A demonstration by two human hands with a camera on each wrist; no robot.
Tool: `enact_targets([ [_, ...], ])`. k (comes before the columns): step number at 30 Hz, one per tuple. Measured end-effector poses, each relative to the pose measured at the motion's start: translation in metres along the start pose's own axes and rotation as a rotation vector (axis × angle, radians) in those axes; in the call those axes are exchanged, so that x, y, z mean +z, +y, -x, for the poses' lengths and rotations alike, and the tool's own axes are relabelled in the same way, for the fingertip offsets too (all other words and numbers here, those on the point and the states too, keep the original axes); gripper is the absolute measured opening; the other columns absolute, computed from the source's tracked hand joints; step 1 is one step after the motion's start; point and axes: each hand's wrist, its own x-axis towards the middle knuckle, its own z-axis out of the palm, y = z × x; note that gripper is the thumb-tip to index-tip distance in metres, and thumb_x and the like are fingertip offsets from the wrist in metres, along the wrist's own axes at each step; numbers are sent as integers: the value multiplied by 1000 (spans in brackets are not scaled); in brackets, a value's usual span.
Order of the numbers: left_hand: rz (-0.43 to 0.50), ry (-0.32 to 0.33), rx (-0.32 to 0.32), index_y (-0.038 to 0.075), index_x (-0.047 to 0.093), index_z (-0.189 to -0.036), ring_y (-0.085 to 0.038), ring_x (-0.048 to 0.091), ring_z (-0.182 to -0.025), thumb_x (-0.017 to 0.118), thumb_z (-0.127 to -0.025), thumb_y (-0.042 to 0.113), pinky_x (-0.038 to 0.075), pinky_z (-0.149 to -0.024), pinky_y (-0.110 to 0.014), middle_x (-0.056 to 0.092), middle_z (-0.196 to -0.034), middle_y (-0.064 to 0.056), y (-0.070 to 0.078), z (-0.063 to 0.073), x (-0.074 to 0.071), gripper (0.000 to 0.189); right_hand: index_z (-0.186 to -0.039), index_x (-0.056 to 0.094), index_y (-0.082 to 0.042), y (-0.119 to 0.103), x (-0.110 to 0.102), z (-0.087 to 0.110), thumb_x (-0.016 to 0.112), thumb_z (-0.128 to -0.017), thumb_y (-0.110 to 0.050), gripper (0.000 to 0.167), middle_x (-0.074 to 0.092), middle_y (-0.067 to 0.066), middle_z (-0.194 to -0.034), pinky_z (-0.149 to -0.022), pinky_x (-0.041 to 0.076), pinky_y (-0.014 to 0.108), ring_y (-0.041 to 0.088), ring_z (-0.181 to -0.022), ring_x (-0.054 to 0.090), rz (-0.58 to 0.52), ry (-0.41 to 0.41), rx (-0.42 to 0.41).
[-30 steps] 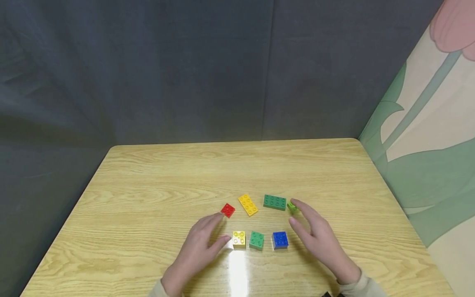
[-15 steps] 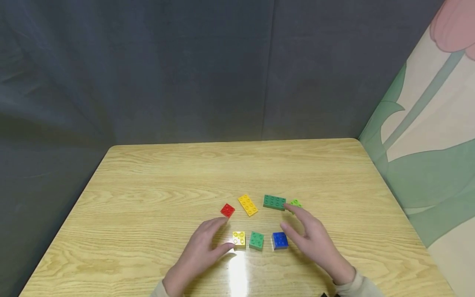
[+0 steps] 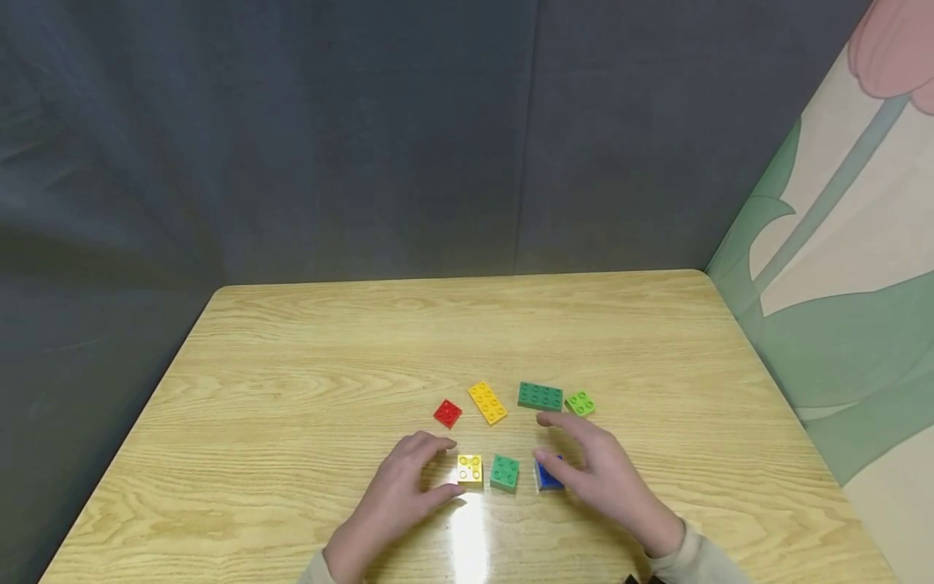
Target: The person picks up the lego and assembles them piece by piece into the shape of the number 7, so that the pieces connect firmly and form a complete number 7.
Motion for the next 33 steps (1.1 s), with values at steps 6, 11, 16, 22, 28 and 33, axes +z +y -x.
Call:
enact_targets([
  [6,-10,-4,10,15,65,-122,-10,52,-103,79,-80,37,50,-89,-36,60,-112,9,0,-1,2,49,-120,64,-2,-4,4,-3,78,-84,-20,42,67,4,-119,-97,49,46,25,-116,59,-10,-28,-24],
  [11,-12,2,8,15,65,-120,-8,51,-100,80,-79,35,50,-87,-34,60,-109,10,1,-2,4,48,-119,65,-1,-8,7,-6,78,-83,-20,43,66,4,-120,-97,49,45,24,-116,59,-16,-61,-16],
  [16,-16,-4,2,16,65,-120,-9,51,-100,80,-79,35,49,-87,-35,60,-109,10,2,-2,4,48,-120,65,-2,-10,9,-7,78,-84,-22,43,66,4,-120,-98,48,45,24,-116,59,-14,-93,15],
  [22,-18,-15,-1,17,66,-120,-9,51,-100,79,-81,36,49,-87,-35,60,-109,10,2,-3,5,45,-121,65,-5,-10,14,-7,76,-86,-28,43,65,2,-123,-99,48,46,24,-118,58,-12,-131,45],
  [28,-22,-15,8,17,67,-117,-8,51,-101,79,-81,34,49,-88,-34,60,-108,10,3,-3,5,42,-121,65,-6,-9,17,-8,75,-86,-34,46,64,4,-124,-98,48,47,25,-118,58,-15,-162,37],
  [33,-19,-11,18,18,67,-116,-8,52,-99,80,-81,32,49,-86,-32,60,-105,10,2,-3,6,40,-120,65,-7,-10,18,-9,80,-81,-32,48,65,5,-123,-98,48,46,25,-117,58,17,-174,14],
])
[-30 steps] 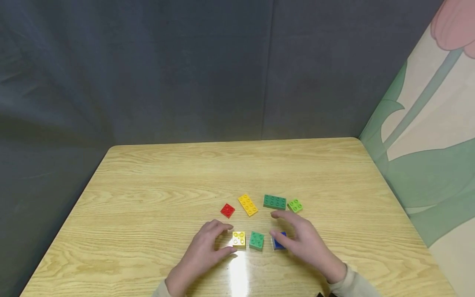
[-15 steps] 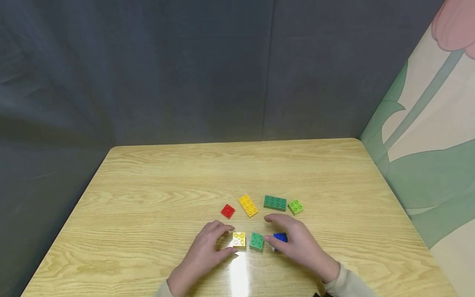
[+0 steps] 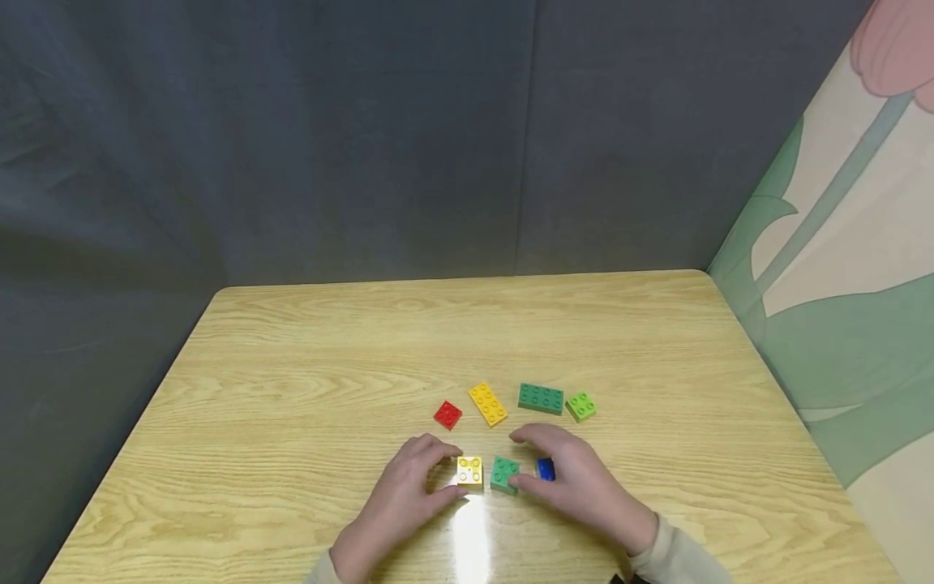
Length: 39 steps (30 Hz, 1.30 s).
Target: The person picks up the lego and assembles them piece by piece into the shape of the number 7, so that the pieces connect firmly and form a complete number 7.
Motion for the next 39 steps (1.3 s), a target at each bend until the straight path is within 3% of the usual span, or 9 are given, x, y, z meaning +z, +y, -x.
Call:
enact_targets([
  [27,-11,2,-8,19,66,-112,-8,53,-101,79,-81,33,49,-89,-34,61,-105,11,-1,-1,1,36,-116,67,-7,-2,6,-2,83,-76,-32,50,64,14,-122,-102,44,49,32,-120,56,112,-68,-49],
  [39,-12,-2,-12,19,66,-112,-8,53,-101,78,-82,33,49,-90,-34,60,-106,13,1,-2,0,36,-114,68,-10,-6,6,-1,83,-76,-32,46,63,17,-125,-102,43,52,35,-120,56,138,-126,-29],
])
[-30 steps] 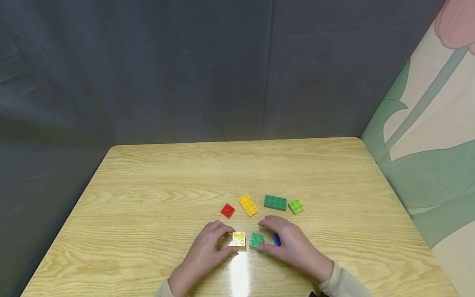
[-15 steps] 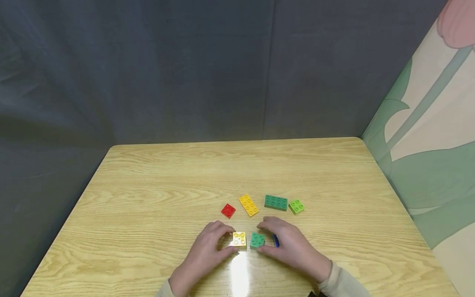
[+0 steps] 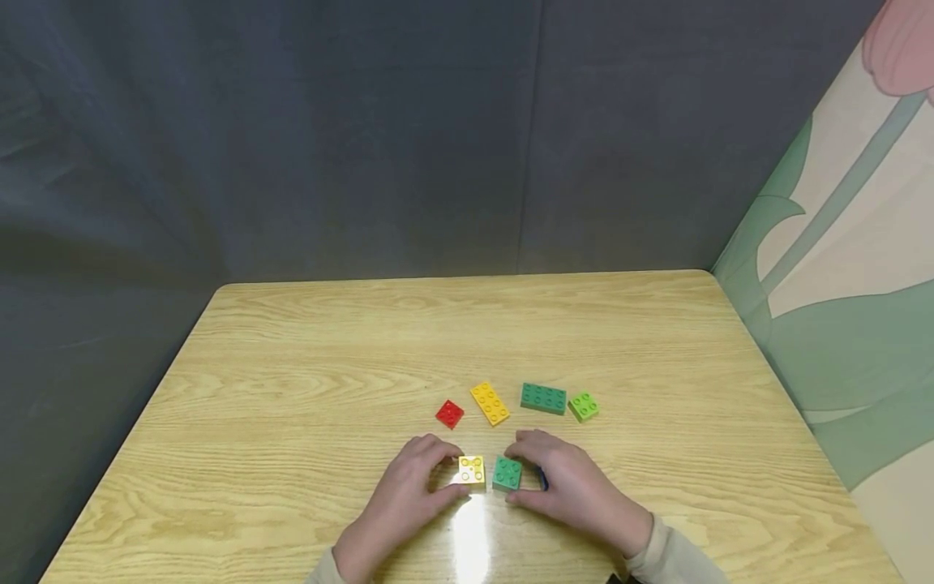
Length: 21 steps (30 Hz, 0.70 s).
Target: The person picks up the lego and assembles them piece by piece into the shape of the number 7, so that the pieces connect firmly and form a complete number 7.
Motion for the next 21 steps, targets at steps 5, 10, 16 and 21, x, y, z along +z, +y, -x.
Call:
enact_targets([
  [5,-3,-3,0,18,66,-112,-8,53,-101,78,-82,33,49,-89,-33,61,-106,12,0,0,1,36,-113,68,-9,0,1,0,83,-75,-33,47,63,17,-124,-102,44,51,34,-119,56,15,-1,-4],
  [10,-5,1,1,18,66,-113,-8,53,-101,78,-82,34,50,-89,-34,61,-107,13,0,0,1,36,-112,69,-9,1,1,0,83,-75,-33,46,65,16,-122,-101,44,51,34,-118,58,29,-2,-4],
  [16,-6,-6,-12,18,66,-113,-8,53,-102,79,-82,33,50,-90,-34,62,-106,12,0,0,2,36,-111,70,-8,1,1,0,82,-77,-32,43,67,14,-119,-100,46,49,31,-115,60,36,-2,-9],
  [21,-2,-15,-17,18,66,-113,-8,53,-102,78,-82,33,49,-91,-35,61,-106,11,0,0,1,36,-111,70,-8,2,1,0,81,-78,-29,41,67,13,-118,-100,46,49,31,-115,60,27,0,-10],
])
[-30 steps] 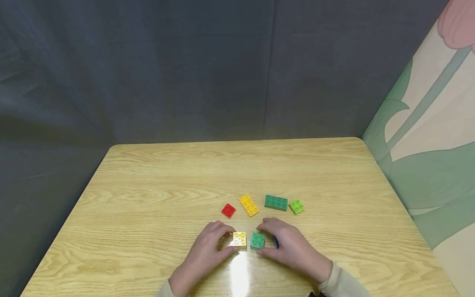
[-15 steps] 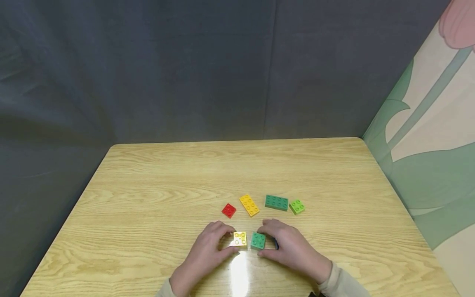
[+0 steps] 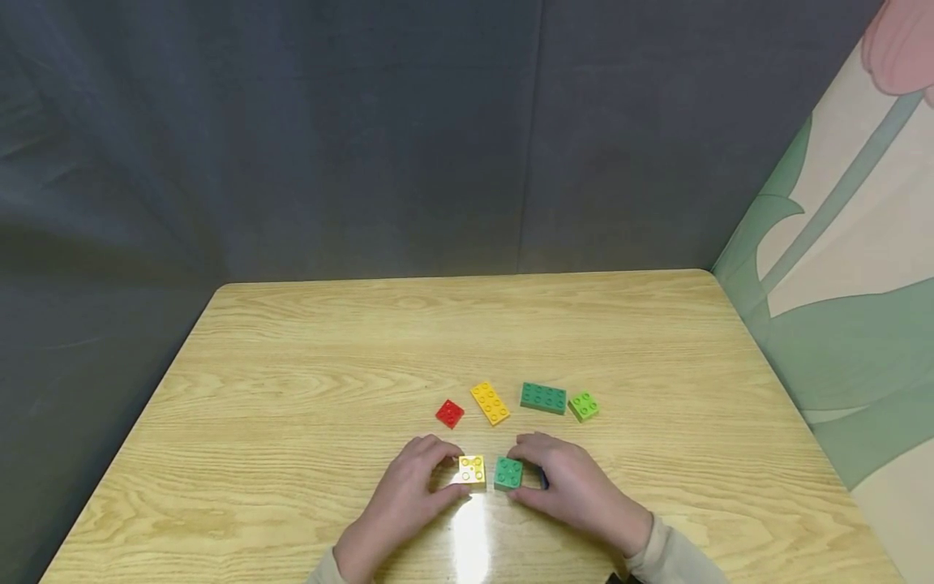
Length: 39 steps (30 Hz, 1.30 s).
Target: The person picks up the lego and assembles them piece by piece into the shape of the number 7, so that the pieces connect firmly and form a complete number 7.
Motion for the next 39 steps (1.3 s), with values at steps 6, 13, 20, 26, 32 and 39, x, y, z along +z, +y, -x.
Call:
enact_targets([
  [6,4,-13,-25,20,66,-113,-7,53,-102,78,-82,35,49,-91,-34,61,-104,13,0,0,0,36,-111,70,-7,0,-1,0,81,-79,-27,39,67,14,-119,-100,46,49,31,-115,59,-33,3,7],
  [13,5,-5,-13,19,66,-112,-8,53,-100,78,-83,33,49,-90,-35,61,-103,12,-1,0,1,35,-112,70,-7,0,-3,0,80,-80,-26,39,66,14,-120,-100,46,49,31,-116,59,-62,-4,14],
  [20,7,5,-3,19,66,-112,-8,54,-100,78,-82,32,49,-89,-34,61,-102,12,-1,1,2,35,-112,69,-8,3,-5,0,81,-80,-24,38,66,14,-120,-100,46,49,30,-116,59,-89,18,1],
  [26,11,11,6,19,66,-111,-8,53,-98,78,-83,32,49,-88,-34,61,-100,11,-1,1,2,34,-113,69,-7,4,-7,-1,81,-80,-23,38,67,10,-118,-100,47,48,29,-116,59,-90,39,-10],
  [32,14,15,8,19,66,-111,-8,53,-98,78,-82,32,49,-87,-33,61,-99,11,-1,0,2,34,-113,69,-9,3,-9,-3,80,-81,-24,37,68,5,-115,-96,50,44,23,-112,61,-94,65,-25],
  [39,17,17,18,18,66,-111,-9,54,-97,79,-82,30,49,-86,-33,61,-98,11,0,0,2,34,-114,68,-7,2,-12,-4,79,-82,-23,38,67,10,-118,-98,48,47,28,-114,60,-95,73,-38],
])
